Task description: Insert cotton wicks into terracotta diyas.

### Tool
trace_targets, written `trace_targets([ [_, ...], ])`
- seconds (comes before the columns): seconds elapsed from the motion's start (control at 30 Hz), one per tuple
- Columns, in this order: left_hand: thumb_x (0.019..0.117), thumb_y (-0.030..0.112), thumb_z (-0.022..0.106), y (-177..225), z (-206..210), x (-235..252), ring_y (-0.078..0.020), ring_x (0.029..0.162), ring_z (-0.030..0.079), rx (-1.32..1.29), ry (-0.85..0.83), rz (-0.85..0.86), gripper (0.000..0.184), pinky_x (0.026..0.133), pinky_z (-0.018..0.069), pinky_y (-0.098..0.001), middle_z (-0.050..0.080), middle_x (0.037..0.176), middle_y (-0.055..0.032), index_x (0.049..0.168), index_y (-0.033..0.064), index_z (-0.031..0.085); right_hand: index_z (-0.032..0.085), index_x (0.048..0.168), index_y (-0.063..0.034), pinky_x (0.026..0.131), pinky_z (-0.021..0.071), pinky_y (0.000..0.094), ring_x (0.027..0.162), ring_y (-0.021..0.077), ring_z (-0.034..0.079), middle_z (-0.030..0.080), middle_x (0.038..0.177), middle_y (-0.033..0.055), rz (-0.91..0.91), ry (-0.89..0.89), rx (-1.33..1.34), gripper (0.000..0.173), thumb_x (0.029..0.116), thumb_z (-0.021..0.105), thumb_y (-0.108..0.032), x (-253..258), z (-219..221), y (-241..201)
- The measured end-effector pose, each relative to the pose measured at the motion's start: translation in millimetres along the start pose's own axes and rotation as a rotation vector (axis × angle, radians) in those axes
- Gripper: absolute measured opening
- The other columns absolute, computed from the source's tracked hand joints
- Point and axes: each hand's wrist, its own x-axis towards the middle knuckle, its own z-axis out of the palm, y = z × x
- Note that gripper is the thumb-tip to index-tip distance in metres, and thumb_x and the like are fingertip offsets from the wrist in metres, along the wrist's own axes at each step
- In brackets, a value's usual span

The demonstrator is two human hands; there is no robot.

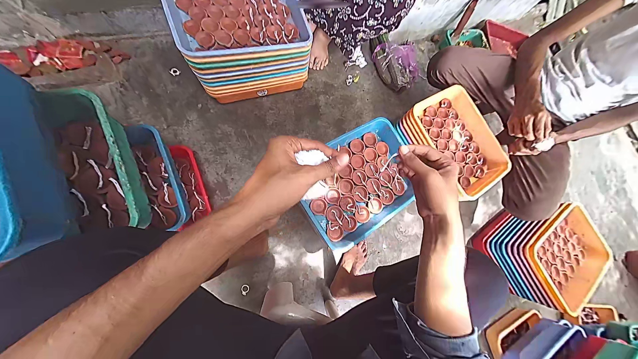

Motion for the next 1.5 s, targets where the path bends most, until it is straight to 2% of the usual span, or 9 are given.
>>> trace_targets([
  [0.13,0.0935,0.021,0.076,6.2,-2.1,1.3,-0.0095,0.068,0.068,0.022,0.076,-0.039,0.012,0.062,0.0586,-0.0232,0.073,0.082,-0.0023,0.097,0.0104,0.079,0.075,0.101,-0.0115,0.060,0.0542,0.0220,0.066,0.0057,0.065,0.074,0.085,-0.0012,0.164,0.033,-0.205,0.010,0.0957,0.075,-0.020,12.3,-12.5,67.1],
  [0.3,0.0935,0.022,0.076,6.7,-1.2,0.8,-0.0102,0.070,0.069,-0.004,0.055,-0.028,0.014,0.065,0.0594,-0.0237,0.073,0.081,-0.0028,0.097,0.0092,0.079,0.073,0.101,-0.0047,0.068,0.0588,0.0301,0.073,0.0109,0.069,0.074,0.087,0.0038,0.300,0.088,-0.171,0.012,0.0941,0.074,-0.015,26.7,0.7,139.2],
  [0.43,0.0938,0.020,0.076,6.0,-2.3,1.3,-0.0120,0.073,0.071,-0.041,0.045,-0.030,0.014,0.069,0.0612,-0.0258,0.074,0.083,-0.0045,0.098,0.0070,0.078,0.074,0.104,-0.0054,0.068,0.0577,0.0301,0.072,0.0102,0.067,0.073,0.088,0.0038,0.334,0.045,-0.192,0.014,0.0949,0.074,-0.016,25.6,19.1,165.3],
  [0.53,0.0937,0.020,0.076,5.9,-3.9,1.5,-0.0116,0.073,0.071,-0.037,0.047,-0.036,0.014,0.068,0.0611,-0.0254,0.074,0.082,-0.0044,0.098,0.0069,0.078,0.074,0.105,-0.0077,0.058,0.0519,0.0304,0.062,0.0099,0.062,0.073,0.084,0.0037,0.353,0.002,-0.326,0.015,0.0938,0.076,-0.017,18.7,26.6,177.6],
  [0.7,0.0943,0.017,0.075,6.6,-5.1,1.1,-0.0102,0.075,0.072,-0.053,0.037,-0.025,0.012,0.070,0.0613,-0.0243,0.075,0.084,-0.0039,0.099,0.0064,0.078,0.076,0.104,-0.0074,0.069,0.0578,0.0467,0.073,0.0207,0.071,0.076,0.089,0.0085,0.304,-0.057,-0.619,0.015,0.0913,0.076,-0.016,11.6,24.6,186.2],
  [0.8,0.0948,0.024,0.074,7.5,-0.9,-9.1,-0.0112,0.066,0.069,-0.005,0.053,-0.029,0.014,0.055,0.0574,-0.0232,0.073,0.080,-0.0031,0.097,0.0111,0.079,0.076,0.101,-0.0068,0.074,0.0569,0.0534,0.077,0.0244,0.072,0.076,0.088,0.0097,0.260,-0.083,-0.747,0.015,0.0889,0.077,-0.015,9.7,23.9,182.1],
  [1.27,0.0956,0.025,0.073,6.9,1.2,-14.1,-0.0131,0.060,0.067,-0.001,0.041,-0.045,0.014,0.049,0.0545,-0.0237,0.072,0.078,-0.0041,0.096,0.0122,0.078,0.077,0.101,-0.0041,0.080,0.0562,0.0556,0.083,0.0287,0.072,0.075,0.092,0.0128,0.293,-0.178,-0.912,0.016,0.0895,0.078,-0.015,4.5,22.2,176.9],
  [1.43,0.0951,0.025,0.073,7.3,1.8,-13.8,-0.0133,0.059,0.066,-0.005,0.041,-0.054,0.014,0.047,0.0533,-0.0245,0.071,0.077,-0.0049,0.096,0.0122,0.079,0.076,0.102,-0.0033,0.083,0.0544,0.0604,0.087,0.0340,0.071,0.074,0.093,0.0163,0.279,-0.225,-1.007,0.024,0.0821,0.084,-0.015,3.0,20.9,162.9],
  [1.5,0.0943,0.023,0.075,6.0,0.8,-8.5,-0.0118,0.064,0.068,-0.025,0.032,-0.045,0.013,0.054,0.0565,-0.0241,0.072,0.079,-0.0041,0.096,0.0107,0.079,0.077,0.102,-0.0049,0.086,0.0529,0.0645,0.095,0.0389,0.069,0.073,0.098,0.0187,0.250,-0.224,-1.068,0.030,0.0779,0.088,-0.019,4.7,17.9,149.0],
])
